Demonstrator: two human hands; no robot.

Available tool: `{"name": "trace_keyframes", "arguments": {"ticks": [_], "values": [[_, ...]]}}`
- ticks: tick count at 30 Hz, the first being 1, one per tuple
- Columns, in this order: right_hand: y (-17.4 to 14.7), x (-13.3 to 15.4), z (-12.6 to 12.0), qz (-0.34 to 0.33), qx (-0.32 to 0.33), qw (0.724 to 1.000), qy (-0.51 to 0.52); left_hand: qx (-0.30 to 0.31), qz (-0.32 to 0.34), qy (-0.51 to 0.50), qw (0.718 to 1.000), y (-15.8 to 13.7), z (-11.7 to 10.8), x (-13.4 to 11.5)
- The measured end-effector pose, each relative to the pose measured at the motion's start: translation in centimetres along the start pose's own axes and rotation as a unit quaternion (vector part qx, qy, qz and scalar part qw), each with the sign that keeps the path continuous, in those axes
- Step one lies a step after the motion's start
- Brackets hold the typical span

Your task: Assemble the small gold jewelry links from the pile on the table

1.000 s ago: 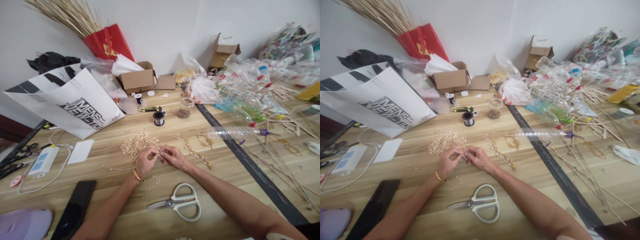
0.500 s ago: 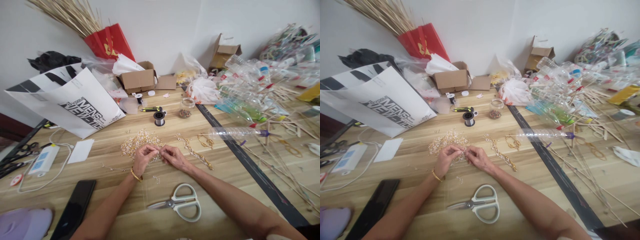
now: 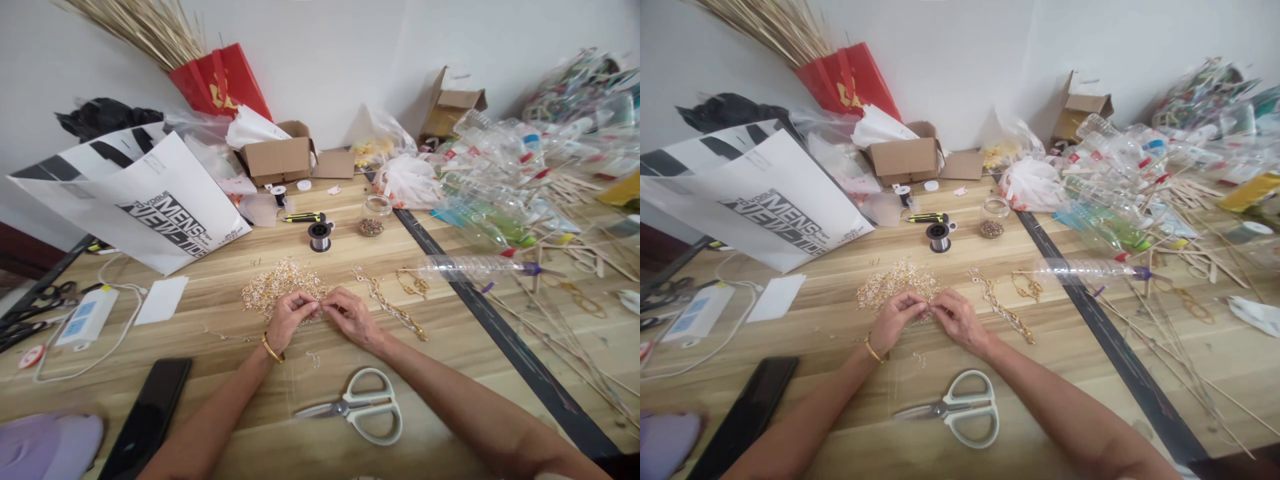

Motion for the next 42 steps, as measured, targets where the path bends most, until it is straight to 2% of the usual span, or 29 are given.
{"name": "trace_keyframes", "arguments": {"ticks": [5,12,15,22,30,37,42], "values": [[-0.7,0.9,0.3,-0.065,-0.004,0.996,-0.054,0.006,0.014,0.02,1.0,0.0,0.2,-0.2],[-1.5,1.5,2.1,-0.105,0.064,0.98,-0.155,0.028,0.027,0.033,0.999,0.0,0.6,0.0],[-1.4,1.6,2.4,-0.105,0.08,0.978,-0.163,0.032,0.023,0.034,0.999,0.1,0.6,0.3],[-1.1,1.4,2.1,-0.101,0.07,0.985,-0.125,0.033,0.018,0.032,0.999,0.1,0.6,0.2],[-1.1,0.5,2.5,-0.068,0.094,0.987,-0.114,0.044,0.027,0.033,0.998,0.0,0.9,-0.1],[-1.2,-0.1,2.5,-0.047,0.096,0.989,-0.1,0.038,0.004,0.004,0.999,-0.1,0.9,0.2],[-1.0,0.1,2.2,-0.034,0.089,0.99,-0.101,0.059,0.007,0.007,0.998,-0.1,1.1,0.0]]}}
Point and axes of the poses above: each hand's wrist, its own y-axis towards the middle knuckle, its own z-axis out of the palm, x = y × z, the point moved 10 cm from there along y, towards the middle knuckle, and after that the axes turned 5 degrees about y, right-handed, at the moved point
